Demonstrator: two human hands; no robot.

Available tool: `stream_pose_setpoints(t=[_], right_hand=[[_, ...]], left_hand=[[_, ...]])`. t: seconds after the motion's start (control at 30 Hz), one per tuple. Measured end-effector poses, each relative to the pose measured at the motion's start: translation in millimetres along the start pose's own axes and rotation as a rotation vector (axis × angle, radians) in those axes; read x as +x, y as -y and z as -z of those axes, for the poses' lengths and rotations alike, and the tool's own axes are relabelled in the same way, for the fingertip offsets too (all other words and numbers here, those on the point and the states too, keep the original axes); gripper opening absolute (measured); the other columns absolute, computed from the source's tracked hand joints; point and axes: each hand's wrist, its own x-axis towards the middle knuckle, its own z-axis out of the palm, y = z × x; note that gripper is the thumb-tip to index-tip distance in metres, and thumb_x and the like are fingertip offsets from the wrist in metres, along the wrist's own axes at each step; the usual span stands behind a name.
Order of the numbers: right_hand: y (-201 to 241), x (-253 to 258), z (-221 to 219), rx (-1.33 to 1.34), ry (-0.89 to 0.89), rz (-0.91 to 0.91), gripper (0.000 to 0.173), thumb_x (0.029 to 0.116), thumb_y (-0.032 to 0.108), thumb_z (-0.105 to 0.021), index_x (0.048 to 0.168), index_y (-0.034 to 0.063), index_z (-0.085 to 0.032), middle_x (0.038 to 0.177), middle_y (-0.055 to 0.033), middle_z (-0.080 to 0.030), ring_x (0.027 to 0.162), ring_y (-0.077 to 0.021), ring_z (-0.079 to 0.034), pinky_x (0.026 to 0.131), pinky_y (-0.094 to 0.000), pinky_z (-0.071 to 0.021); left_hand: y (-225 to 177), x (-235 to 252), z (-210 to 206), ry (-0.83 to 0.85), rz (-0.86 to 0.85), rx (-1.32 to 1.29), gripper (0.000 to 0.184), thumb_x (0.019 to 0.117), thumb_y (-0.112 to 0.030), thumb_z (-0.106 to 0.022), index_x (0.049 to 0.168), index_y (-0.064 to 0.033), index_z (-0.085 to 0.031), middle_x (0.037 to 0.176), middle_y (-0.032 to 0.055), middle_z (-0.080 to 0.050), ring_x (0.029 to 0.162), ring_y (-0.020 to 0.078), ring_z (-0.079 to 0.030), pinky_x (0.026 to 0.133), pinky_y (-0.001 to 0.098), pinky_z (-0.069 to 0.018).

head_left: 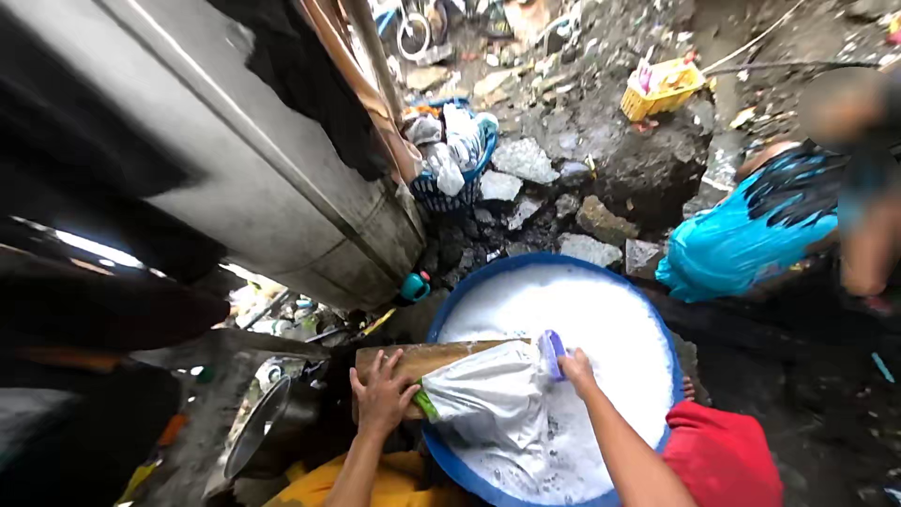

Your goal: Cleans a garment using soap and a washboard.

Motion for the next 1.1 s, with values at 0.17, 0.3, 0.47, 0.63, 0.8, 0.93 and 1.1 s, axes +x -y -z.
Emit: stream_pose_setpoints(t=[0.17,0.3,0.47,0.63,0.8,0.93,1.1], right_hand=[[14,-24,-8,-0.268,-0.171,0.208,0.04,0.1086,0.019,-0.045,0.136,-0.0065,-0.059,0.141,-0.0347,-0.053,0.134,-0.0473,-0.052,0.112,-0.0566,-0.0421],[13,-26,-15,-0.398,-0.064,0.181,0.048,0.1019,0.029,-0.062,0.137,-0.0032,-0.06,0.149,-0.0345,-0.044,0.14,-0.0492,-0.044,0.113,-0.0591,-0.0397],[25,-15,2,-0.051,0.022,0.016,0.039,0.1056,0.015,-0.054,0.137,-0.0091,-0.055,0.135,-0.0332,-0.059,0.129,-0.0442,-0.058,0.109,-0.0574,-0.0441],[47,-34,-2,0.478,0.104,0.033,0.04,0.1125,0.025,-0.039,0.142,-0.0009,-0.047,0.119,-0.0226,-0.061,0.098,-0.0278,-0.063,0.083,-0.0445,-0.0543],[100,-97,-73,0.155,0.164,0.237,0.058,0.1006,0.023,-0.068,0.144,-0.0086,-0.044,0.122,-0.029,-0.065,0.11,-0.0347,-0.067,0.098,-0.0486,-0.0543],[121,-172,-174,-0.162,0.29,0.657,0.064,0.0916,0.031,-0.074,0.141,-0.004,-0.053,0.134,-0.0257,-0.062,0.126,-0.0363,-0.061,0.108,-0.0499,-0.0493],[56,-79,-124,-0.289,0.0,0.457,0.065,0.0929,0.033,-0.075,0.139,-0.0079,-0.054,0.133,-0.0319,-0.061,0.125,-0.045,-0.06,0.108,-0.0574,-0.0464]], left_hand=[[-5,2,21,0.16,0.068,-0.002,0.023,0.0952,-0.031,-0.071,0.111,-0.0172,-0.08,0.157,0.0079,-0.05,0.154,0.0414,-0.026,0.115,0.0785,-0.0025],[-1,3,21,0.186,0.081,-0.019,0.022,0.0954,-0.032,-0.071,0.11,-0.0193,-0.081,0.157,0.0046,-0.049,0.155,0.0387,-0.024,0.116,0.0757,-0.0016],[-3,6,25,0.205,0.107,-0.003,0.024,0.0961,-0.036,-0.069,0.113,-0.0217,-0.08,0.16,0.0031,-0.046,0.156,0.0384,-0.021,0.115,0.0777,-0.001],[1,3,19,0.193,0.084,-0.049,0.025,0.0959,-0.036,-0.07,0.112,-0.0199,-0.08,0.16,0.0038,-0.046,0.156,0.0403,-0.021,0.114,0.0783,-0.004],[8,1,11,0.156,0.082,-0.073,0.025,0.0941,-0.038,-0.072,0.107,-0.0186,-0.08,0.156,0.0029,-0.05,0.154,0.0389,-0.025,0.114,0.0777,-0.0044],[9,1,13,0.145,0.107,-0.093,0.022,0.0934,-0.021,-0.071,0.112,-0.0121,-0.079,0.154,0.003,-0.053,0.155,0.0343,-0.026,0.116,0.0756,-0.0055],[17,-1,-2,0.06,0.015,-0.129,0.018,0.0923,-0.029,-0.075,0.097,-0.0132,-0.082,0.151,0.0045,-0.056,0.152,0.0386,-0.03,0.113,0.0798,-0.0069]])
